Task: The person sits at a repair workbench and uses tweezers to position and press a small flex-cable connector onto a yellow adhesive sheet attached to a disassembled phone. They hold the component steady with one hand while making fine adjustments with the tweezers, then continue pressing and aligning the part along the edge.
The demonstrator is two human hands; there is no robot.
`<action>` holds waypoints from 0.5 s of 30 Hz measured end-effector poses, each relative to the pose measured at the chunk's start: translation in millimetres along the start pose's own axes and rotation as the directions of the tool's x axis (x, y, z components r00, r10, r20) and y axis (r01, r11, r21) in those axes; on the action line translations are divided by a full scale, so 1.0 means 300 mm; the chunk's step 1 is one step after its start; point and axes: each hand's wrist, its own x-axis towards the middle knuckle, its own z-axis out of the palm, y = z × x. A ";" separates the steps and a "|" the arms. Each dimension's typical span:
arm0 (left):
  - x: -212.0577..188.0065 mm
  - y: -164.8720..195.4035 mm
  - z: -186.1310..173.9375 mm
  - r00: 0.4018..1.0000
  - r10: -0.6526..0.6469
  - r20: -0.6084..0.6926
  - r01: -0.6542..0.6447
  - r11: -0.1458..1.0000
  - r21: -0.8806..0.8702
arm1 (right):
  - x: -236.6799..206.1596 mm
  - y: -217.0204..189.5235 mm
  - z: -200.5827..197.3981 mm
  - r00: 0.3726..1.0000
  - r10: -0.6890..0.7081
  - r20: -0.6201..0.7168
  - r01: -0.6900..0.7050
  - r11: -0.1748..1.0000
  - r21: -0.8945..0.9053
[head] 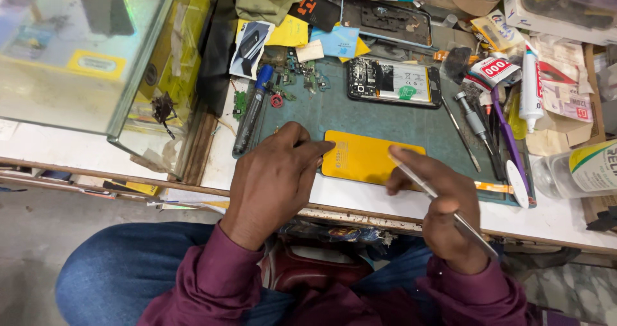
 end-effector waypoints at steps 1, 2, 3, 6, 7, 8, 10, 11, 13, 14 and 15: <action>-0.001 -0.002 -0.001 1.000 0.004 0.002 -0.004 1.000 -0.005 | -0.011 0.013 0.008 1.000 0.018 0.000 -0.018 0.999 -0.031; 0.001 -0.004 -0.003 1.000 0.009 0.003 -0.009 1.000 -0.011 | -0.018 0.027 0.015 0.999 0.036 -0.001 -0.036 0.997 -0.064; 0.004 -0.005 -0.002 1.000 0.015 0.003 -0.015 1.000 -0.017 | -0.023 0.041 0.021 0.999 0.054 -0.003 -0.054 0.994 -0.098; 0.007 -0.006 0.001 1.000 -0.016 0.021 0.016 1.000 -0.022 | -0.029 0.068 0.035 0.999 0.042 0.002 -0.042 0.999 -0.012; 0.008 -0.006 0.001 0.999 -0.025 0.024 0.026 0.999 -0.026 | -0.028 0.071 0.038 1.000 0.026 0.003 -0.026 0.998 0.050; 0.011 -0.007 0.000 0.999 -0.032 0.028 0.033 0.999 -0.029 | -0.025 0.072 0.038 0.999 -0.016 0.030 0.015 1.000 0.006; 0.013 -0.007 0.000 0.999 -0.039 0.038 0.040 0.999 -0.032 | -0.010 0.073 0.035 0.992 -0.093 0.086 0.100 0.992 -0.081; 0.014 -0.008 -0.002 0.998 -0.038 0.041 0.039 0.999 -0.029 | -0.002 0.073 0.033 0.989 -0.098 0.115 0.108 0.990 -0.087; 0.014 -0.008 -0.003 0.998 -0.036 0.044 0.037 0.999 -0.023 | 0.013 0.075 0.031 0.978 -0.108 0.177 0.126 0.987 -0.095; 0.013 -0.008 -0.003 0.998 -0.036 0.044 0.037 0.999 -0.018 | 0.015 0.076 0.032 0.982 -0.075 0.173 0.092 0.992 -0.090; 0.011 -0.008 -0.002 0.998 -0.038 0.043 0.038 0.999 -0.015 | 0.015 0.079 0.033 0.984 -0.042 0.171 0.058 0.995 -0.085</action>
